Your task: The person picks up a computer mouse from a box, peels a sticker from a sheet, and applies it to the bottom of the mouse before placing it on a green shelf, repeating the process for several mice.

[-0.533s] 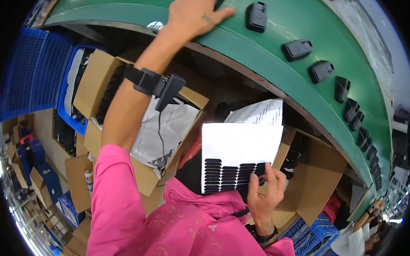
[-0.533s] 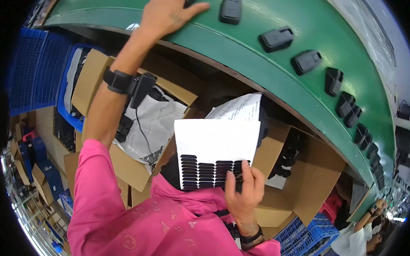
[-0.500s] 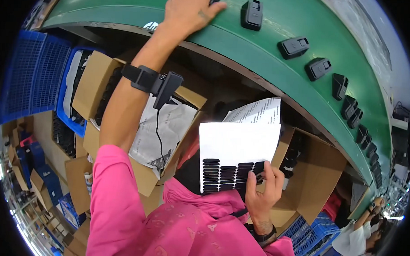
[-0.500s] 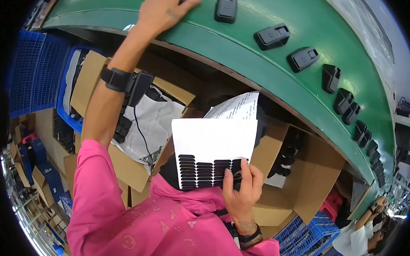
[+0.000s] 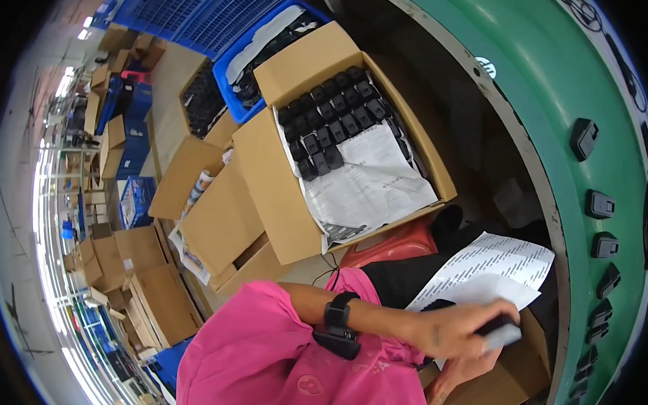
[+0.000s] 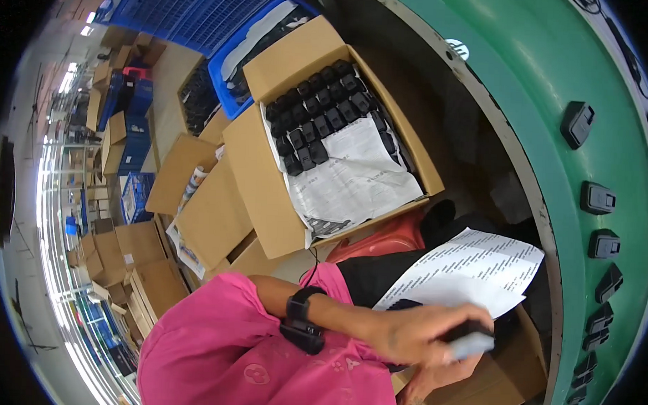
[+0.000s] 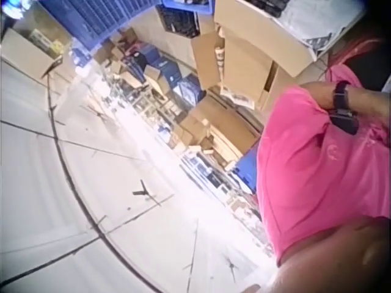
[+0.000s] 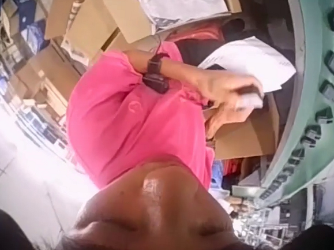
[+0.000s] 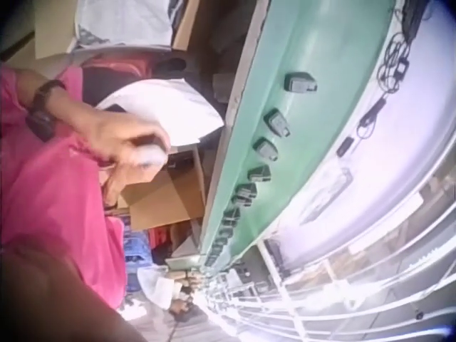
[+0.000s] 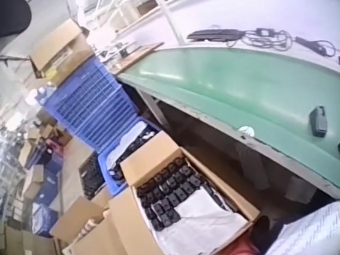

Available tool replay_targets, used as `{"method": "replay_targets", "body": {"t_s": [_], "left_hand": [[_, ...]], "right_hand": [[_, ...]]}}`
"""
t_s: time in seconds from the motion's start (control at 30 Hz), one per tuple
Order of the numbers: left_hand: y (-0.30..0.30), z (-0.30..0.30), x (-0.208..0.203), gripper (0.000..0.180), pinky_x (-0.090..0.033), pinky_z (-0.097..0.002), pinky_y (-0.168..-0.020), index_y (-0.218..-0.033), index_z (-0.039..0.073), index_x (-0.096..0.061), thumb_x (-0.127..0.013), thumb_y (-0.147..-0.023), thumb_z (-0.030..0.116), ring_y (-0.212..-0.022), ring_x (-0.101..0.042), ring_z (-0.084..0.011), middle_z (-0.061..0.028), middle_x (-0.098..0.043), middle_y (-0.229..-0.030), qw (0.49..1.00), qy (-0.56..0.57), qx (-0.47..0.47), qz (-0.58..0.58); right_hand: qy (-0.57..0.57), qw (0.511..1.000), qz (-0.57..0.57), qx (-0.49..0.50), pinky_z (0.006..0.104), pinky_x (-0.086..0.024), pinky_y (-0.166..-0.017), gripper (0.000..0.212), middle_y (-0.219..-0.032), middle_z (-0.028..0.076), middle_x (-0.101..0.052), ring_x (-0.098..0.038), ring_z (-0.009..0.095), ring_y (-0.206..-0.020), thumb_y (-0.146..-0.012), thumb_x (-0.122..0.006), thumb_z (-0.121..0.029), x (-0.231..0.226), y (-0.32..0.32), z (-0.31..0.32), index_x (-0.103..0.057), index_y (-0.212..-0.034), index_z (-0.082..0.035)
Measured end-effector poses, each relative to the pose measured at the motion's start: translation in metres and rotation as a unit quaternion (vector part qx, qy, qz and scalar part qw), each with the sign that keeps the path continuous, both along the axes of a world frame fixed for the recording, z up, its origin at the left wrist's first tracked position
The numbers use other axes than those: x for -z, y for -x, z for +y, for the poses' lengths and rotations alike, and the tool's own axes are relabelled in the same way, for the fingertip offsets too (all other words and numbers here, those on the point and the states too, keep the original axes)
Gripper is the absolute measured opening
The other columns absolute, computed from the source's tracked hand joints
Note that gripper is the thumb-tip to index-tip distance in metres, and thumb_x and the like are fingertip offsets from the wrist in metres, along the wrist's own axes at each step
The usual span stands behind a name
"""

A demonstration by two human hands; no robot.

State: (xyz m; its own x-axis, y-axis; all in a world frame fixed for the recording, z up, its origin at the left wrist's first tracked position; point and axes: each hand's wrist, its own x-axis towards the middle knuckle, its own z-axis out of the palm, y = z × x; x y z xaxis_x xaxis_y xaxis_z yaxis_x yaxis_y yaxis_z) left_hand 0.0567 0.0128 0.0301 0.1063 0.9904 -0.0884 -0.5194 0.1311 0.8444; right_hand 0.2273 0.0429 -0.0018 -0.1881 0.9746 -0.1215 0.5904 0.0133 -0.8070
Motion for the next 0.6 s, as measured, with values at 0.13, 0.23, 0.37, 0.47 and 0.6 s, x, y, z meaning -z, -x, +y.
{"method": "replay_targets", "body": {"t_s": [0.13, 0.23, 0.37, 0.47, 0.6], "left_hand": [[0.001, -0.003, 0.033, 0.062, -0.045, -0.0291, -0.086, -0.136, 0.005, -0.029, -0.050, -0.078, 0.008, -0.105, -0.049, -0.0188, -0.0126, -0.044, -0.118, 0.994, 0.009, -0.083, -0.065], [0.006, 0.002, 0.023, 0.062, -0.046, -0.0291, -0.084, -0.137, 0.006, -0.028, -0.050, -0.079, 0.008, -0.101, -0.051, -0.0177, -0.0119, -0.045, -0.113, 0.992, 0.052, -0.039, -0.106], [0.003, 0.008, 0.028, 0.059, -0.047, -0.0263, -0.064, -0.143, 0.008, -0.020, -0.049, -0.091, 0.010, -0.075, -0.055, -0.0129, -0.0084, -0.049, -0.098, 0.990, 0.100, -0.043, -0.089], [0.010, 0.011, 0.019, 0.055, -0.044, -0.0253, -0.061, -0.142, 0.008, -0.021, -0.049, -0.094, 0.011, -0.069, -0.049, -0.0107, -0.0057, -0.049, -0.091, 0.993, 0.085, -0.056, -0.062], [0.015, 0.013, -0.001, 0.044, -0.043, -0.0273, -0.065, -0.134, 0.006, -0.032, -0.048, -0.094, 0.014, -0.070, -0.051, -0.0120, -0.0070, -0.051, -0.089, 0.993, 0.116, 0.033, 0.000]], "right_hand": [[0.004, 0.997, 0.008, 0.076, 0.0312, -0.049, -0.082, 0.024, -0.103, 0.011, -0.062, -0.059, 0.018, -0.093, -0.085, -0.062, -0.001, 0.003, 0.012, 0.000, -0.058, -0.107, 0.007], [0.024, 0.990, 0.027, 0.133, 0.0306, -0.048, -0.074, 0.008, -0.094, 0.009, -0.060, -0.056, 0.015, -0.086, -0.090, -0.058, -0.001, -0.004, 0.017, 0.000, -0.058, -0.094, 0.006], [-0.070, 0.986, 0.090, 0.118, 0.0229, -0.041, -0.072, 0.005, -0.083, 0.004, -0.053, -0.049, 0.010, -0.076, -0.093, -0.055, -0.003, -0.012, 0.001, 0.001, -0.053, -0.092, 0.002], [0.007, 0.984, 0.123, 0.127, 0.0220, -0.042, -0.071, 0.003, -0.083, 0.003, -0.055, -0.052, 0.009, -0.076, -0.091, -0.055, -0.001, -0.047, -0.005, 0.017, -0.054, -0.091, 0.001], [0.090, 0.957, 0.270, 0.060, 0.0222, -0.041, -0.054, 0.011, -0.075, 0.006, -0.052, -0.051, 0.010, -0.062, -0.090, -0.056, -0.005, -0.079, 0.007, 0.026, -0.049, -0.085, 0.001]]}}
